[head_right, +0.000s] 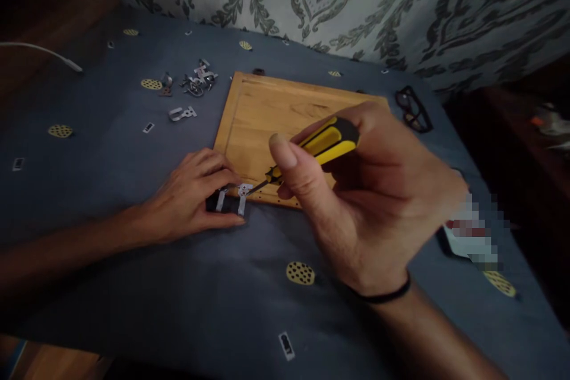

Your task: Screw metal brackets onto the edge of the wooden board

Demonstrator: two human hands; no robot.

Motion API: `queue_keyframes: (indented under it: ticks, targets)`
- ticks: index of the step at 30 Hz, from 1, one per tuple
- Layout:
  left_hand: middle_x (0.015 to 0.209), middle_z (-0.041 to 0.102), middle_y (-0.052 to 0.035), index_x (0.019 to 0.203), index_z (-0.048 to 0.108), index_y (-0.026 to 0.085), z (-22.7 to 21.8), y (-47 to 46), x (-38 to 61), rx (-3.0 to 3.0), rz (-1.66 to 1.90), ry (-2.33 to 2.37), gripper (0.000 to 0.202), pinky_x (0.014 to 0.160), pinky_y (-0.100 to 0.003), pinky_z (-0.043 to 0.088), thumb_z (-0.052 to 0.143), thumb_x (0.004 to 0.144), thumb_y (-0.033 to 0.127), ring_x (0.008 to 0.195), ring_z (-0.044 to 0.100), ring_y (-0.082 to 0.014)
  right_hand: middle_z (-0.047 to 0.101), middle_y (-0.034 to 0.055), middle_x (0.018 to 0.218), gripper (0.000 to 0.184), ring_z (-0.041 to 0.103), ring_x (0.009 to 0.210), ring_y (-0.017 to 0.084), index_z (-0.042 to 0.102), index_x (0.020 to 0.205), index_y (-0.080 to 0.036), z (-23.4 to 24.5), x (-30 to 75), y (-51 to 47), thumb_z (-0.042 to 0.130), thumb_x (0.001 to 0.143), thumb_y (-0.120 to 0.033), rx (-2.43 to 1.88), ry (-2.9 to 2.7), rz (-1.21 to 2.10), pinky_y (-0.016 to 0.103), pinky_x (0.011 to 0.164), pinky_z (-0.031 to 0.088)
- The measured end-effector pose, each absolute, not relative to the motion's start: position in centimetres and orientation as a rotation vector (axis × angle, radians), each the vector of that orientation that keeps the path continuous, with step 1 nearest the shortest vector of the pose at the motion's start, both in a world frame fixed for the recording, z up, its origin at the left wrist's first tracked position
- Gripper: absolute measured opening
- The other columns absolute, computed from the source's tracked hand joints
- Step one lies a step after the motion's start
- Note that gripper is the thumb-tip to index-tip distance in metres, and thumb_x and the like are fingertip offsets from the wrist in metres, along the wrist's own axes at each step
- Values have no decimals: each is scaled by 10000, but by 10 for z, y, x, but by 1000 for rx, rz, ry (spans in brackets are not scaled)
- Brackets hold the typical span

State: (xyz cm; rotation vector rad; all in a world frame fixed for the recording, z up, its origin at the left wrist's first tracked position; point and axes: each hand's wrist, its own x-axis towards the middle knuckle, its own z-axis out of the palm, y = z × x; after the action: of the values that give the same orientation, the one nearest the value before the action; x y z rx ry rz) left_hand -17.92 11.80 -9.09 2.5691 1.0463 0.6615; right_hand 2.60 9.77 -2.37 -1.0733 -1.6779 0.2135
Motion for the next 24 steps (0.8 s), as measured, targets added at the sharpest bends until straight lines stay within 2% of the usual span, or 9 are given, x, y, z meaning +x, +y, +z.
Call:
queue_keyframes:
  ticks: [4,9,19,24]
  targets:
    - [1062,667,-76,1142,694,191,-91,118,-179,2575,662,1040,481,880,-398,435,757,849,568,1045,570,-269,632,-30,599,178,559,513,117,638,749,-215,-27,23,104,742,887,-258,-1022,-1733,119,308,474,377]
    - [1060,663,-78,1123,687,173,-91,118,-180,2586,659,1026,480,884,-400,433,747,858,569,1038,567,-269,635,-30,615,188,560,486,113,630,743,-222,-29,23,105,756,877,-262,-1006,-1750,117,295,453,394]
    - [1049,674,-75,1082,694,166,-89,118,-179,2595,645,1041,464,859,-397,435,746,858,569,1026,569,-270,707,-44,776,46,663,579,166,690,877,-326,-18,33,97,725,902,-341,-1128,-1911,180,350,544,510]
    - [1073,671,-73,1112,688,171,-90,117,-178,2582,666,1032,475,862,-399,428,754,853,564,1046,569,-272,728,-48,805,26,665,593,145,692,930,-311,-17,40,103,708,929,-330,-1038,-2042,160,322,557,518]
